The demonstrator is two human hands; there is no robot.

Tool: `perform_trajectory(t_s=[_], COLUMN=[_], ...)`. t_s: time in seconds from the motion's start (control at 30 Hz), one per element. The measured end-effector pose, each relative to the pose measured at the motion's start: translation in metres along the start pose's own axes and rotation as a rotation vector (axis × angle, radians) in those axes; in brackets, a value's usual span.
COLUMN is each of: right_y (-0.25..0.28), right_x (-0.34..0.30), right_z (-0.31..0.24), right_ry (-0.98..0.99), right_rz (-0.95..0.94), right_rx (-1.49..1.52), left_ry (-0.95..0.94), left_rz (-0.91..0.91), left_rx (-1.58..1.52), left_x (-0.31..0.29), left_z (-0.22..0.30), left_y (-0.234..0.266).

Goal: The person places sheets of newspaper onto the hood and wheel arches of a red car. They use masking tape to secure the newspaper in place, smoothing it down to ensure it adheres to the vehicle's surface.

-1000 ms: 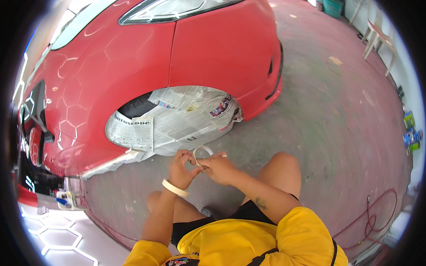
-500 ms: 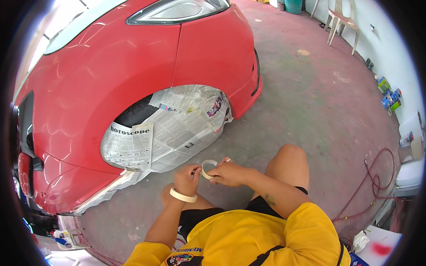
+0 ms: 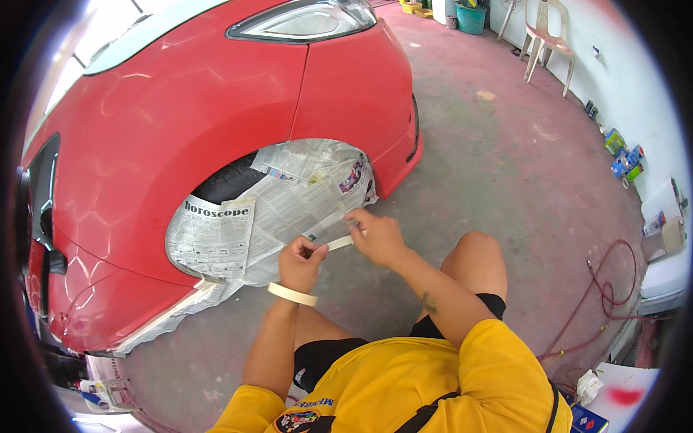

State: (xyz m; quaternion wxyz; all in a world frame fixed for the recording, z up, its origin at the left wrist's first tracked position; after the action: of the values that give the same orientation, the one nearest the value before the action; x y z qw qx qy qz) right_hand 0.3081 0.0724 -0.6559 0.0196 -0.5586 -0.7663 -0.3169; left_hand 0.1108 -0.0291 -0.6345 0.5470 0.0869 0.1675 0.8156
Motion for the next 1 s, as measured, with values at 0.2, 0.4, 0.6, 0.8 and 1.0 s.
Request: perform_trajectory(t_s=[0.2,0.4,0.6,0.8,1.0], right_y=[-0.043,-0.047,-0.063,-0.102,-0.115], right_x=[0.012,0.018,0.042,0.071,0.069], right_z=[0.078,0.087,0.014,0.019,-0.003], right_ry=[-0.491,-0.595,-0.45,-0.36,-0.47], right_rz=[0.501,0.247,-0.158,0.194,0.431], right_rx=[0.659,0.908,0.998,0.715,0.512], left_ry=[-0.349,-0.099,-0.138,-0.687,-0.699], left_rz=[0.174,-0.018,-0.084,0.215,0.311], left_rx=[0.342,0.411,0.497,1.052,1.203], left_x=[0.027,0.056,0.074,0.093,0.101], left_z=[0.072,0.105,0.111,0.125,0.114], left_y=[-0.018,0.032,0.03,0.021,0.018])
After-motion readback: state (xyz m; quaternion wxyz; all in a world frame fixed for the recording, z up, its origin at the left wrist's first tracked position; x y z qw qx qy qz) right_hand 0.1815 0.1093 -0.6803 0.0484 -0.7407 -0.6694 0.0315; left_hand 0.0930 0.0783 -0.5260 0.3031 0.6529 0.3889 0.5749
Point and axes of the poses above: each hand's wrist, its own x-axis towards the middle knuckle, its own y-axis out of the back of the hand, z = x × y, the point moved 5 cm from there along x, towards the middle knuckle, and after that the axes turned 5 degrees about y, right-handed, at the moved point
